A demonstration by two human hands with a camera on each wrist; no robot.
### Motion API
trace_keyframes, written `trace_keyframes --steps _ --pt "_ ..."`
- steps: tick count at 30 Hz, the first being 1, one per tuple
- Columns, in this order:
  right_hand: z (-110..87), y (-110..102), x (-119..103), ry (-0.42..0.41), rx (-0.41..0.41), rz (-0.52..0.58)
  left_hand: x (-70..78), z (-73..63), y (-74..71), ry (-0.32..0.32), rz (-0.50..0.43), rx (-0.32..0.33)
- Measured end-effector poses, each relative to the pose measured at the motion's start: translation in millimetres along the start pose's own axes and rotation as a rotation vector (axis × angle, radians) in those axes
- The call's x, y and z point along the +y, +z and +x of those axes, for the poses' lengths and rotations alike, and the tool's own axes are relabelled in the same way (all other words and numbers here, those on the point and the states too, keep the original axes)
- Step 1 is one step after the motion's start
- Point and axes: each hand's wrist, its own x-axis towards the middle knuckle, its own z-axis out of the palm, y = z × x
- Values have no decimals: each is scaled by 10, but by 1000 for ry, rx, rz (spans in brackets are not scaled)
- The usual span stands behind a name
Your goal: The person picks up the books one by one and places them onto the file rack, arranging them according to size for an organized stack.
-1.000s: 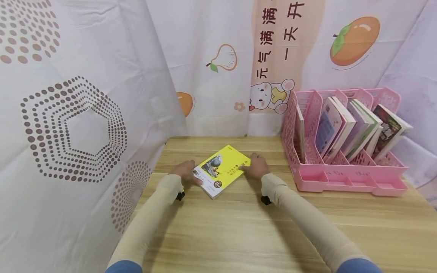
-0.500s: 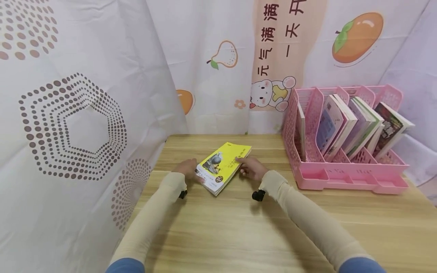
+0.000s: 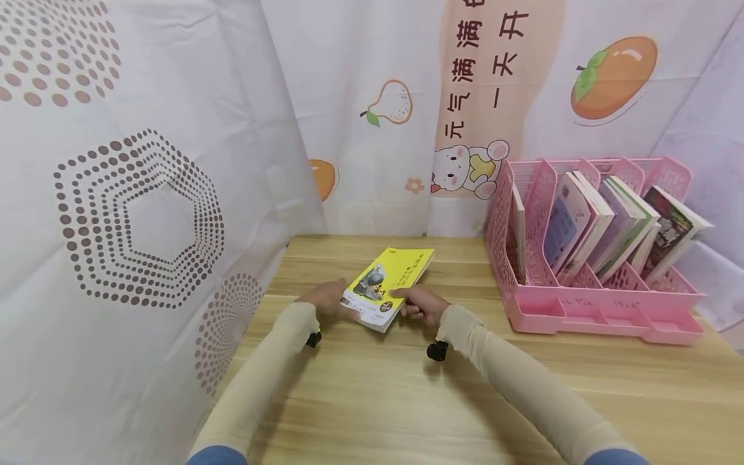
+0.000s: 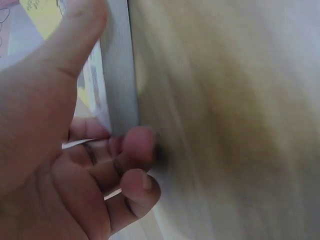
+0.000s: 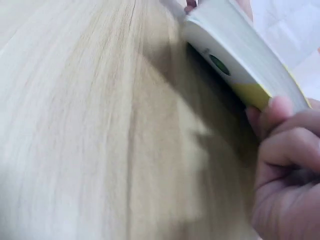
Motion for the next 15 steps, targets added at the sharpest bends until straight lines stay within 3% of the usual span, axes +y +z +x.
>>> trace_keyframes --steps 4,9,12,15 --pt "-76 -33 -100 -164 41 -97 -15 2 -89 32 -95 8" --pt "-198 -39 -232 -362 103 -339 -94 32 -83 52 -111 77" --pt "-270 -44 -283 -423 185 -495 -100 57 -51 70 -95 113" --pt "-344 -54 -294 -461 239 -580 -68 94 -33 92 -62 144"
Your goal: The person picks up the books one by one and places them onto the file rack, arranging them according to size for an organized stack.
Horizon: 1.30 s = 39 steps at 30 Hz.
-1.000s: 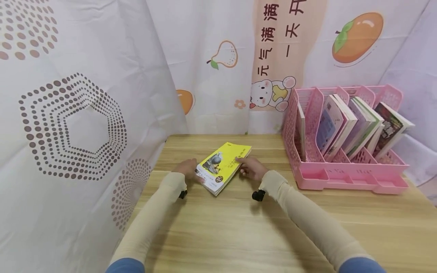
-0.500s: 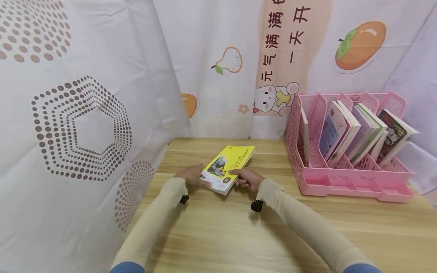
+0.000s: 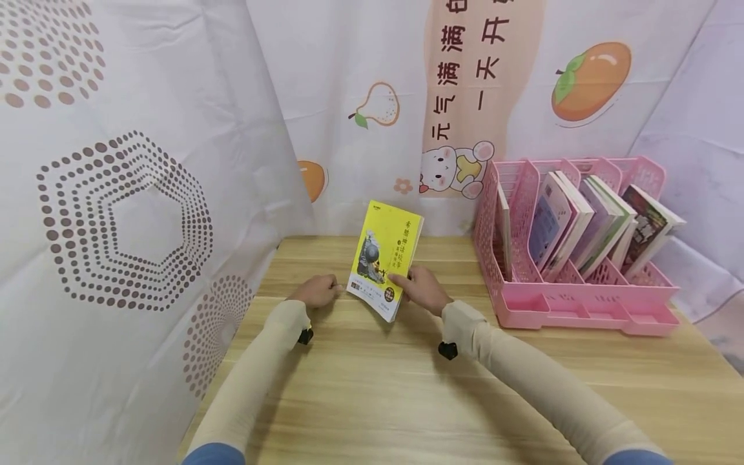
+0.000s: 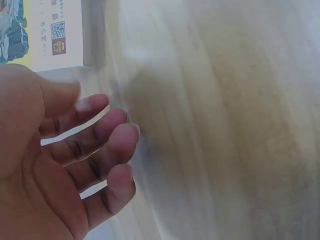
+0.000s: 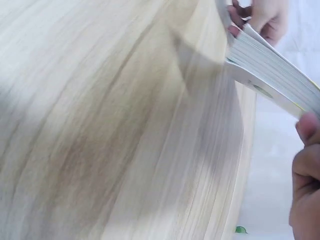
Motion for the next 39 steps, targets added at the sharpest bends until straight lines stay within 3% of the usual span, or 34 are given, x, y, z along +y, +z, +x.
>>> trace_keyframes --steps 7,17,24,30,39 --pt "-62 -7 14 -73 65 -63 47 31 -26 -5 74 102" --pt "-111 -171 -38 -104 156 -155 81 0 33 41 46 221" --pt "-154 -274 -21 -121 214 -210 120 -55 79 29 14 200" --pt "-150 -351 -1 -200 273 -270 161 -59 91 23 -9 182" --pt "-232 -447 25 -233 335 -316 230 -44 139 50 -64 177"
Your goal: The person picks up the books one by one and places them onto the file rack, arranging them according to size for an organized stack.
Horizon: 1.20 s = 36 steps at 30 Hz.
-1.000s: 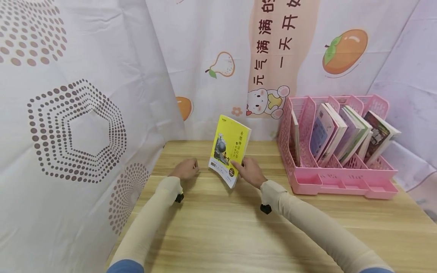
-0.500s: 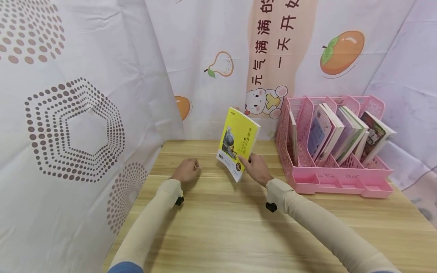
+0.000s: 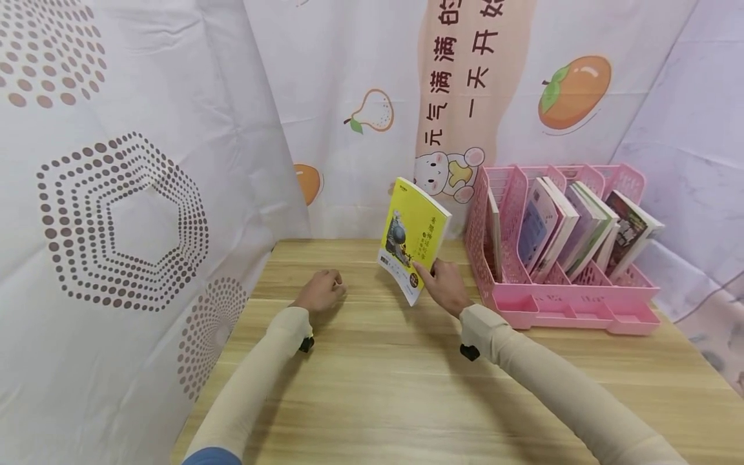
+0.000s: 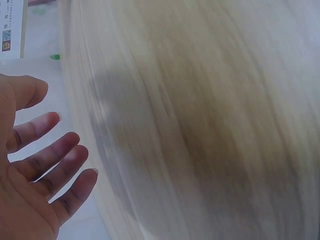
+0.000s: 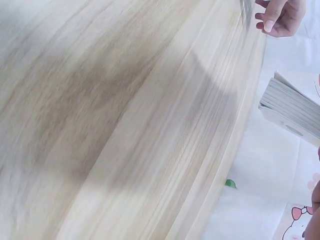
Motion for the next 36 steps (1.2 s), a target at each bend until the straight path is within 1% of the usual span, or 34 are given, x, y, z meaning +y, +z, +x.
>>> trace_keyframes --steps 6,10,13,19,23,26,29,33,36 --pt "-64 -145 48 -12 18 -44 98 54 91 41 -32 -8" --pt "-88 -234 63 -19 36 -95 137 96 149 66 -38 -15" --pt "-104 -275 84 -26 63 -114 156 127 182 79 -29 -18" --pt "-170 -336 157 -66 122 -106 206 182 249 86 -4 -28" --pt "-216 -400 200 -99 187 -136 260 235 313 131 0 -39" --pt "-238 -455 218 -100 222 -137 290 279 375 162 6 -37" --pt "-257 -503 223 -82 232 -122 330 295 406 165 10 -34" --pt "-272 -572 217 -70 243 -142 389 305 406 144 8 -41" --pt "-272 -643 220 -76 258 -153 429 341 429 158 22 -45"
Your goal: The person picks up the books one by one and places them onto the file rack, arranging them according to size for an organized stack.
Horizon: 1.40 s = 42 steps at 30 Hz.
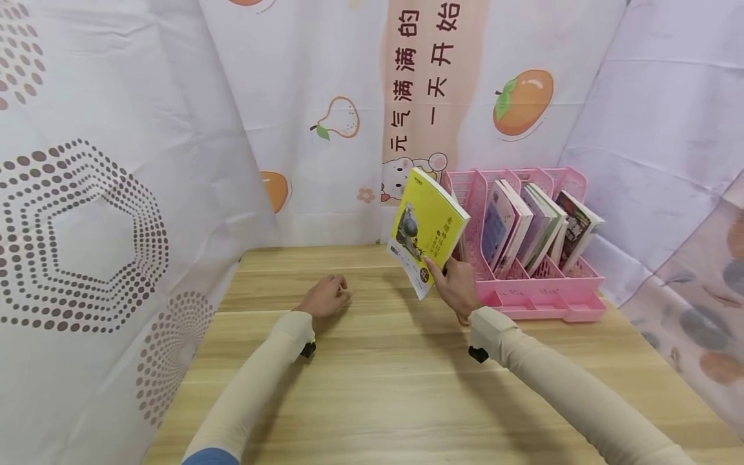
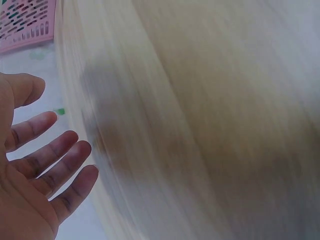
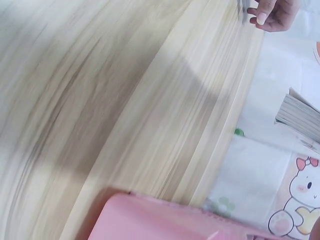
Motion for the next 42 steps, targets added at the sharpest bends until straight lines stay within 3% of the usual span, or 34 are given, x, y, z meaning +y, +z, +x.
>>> trace_keyframes --steps 6,16,33,42 --pt "21 -87 64 37 33 33 100 52 34 54 18 -11" --pt "-27 -182 122 40 98 33 180 65 81 41 9 -16" --pt "-116 -431 325 133 167 -40 393 108 187 198 128 -64" --pt "-159 -587 418 136 239 -77 516 132 279 228 167 -58"
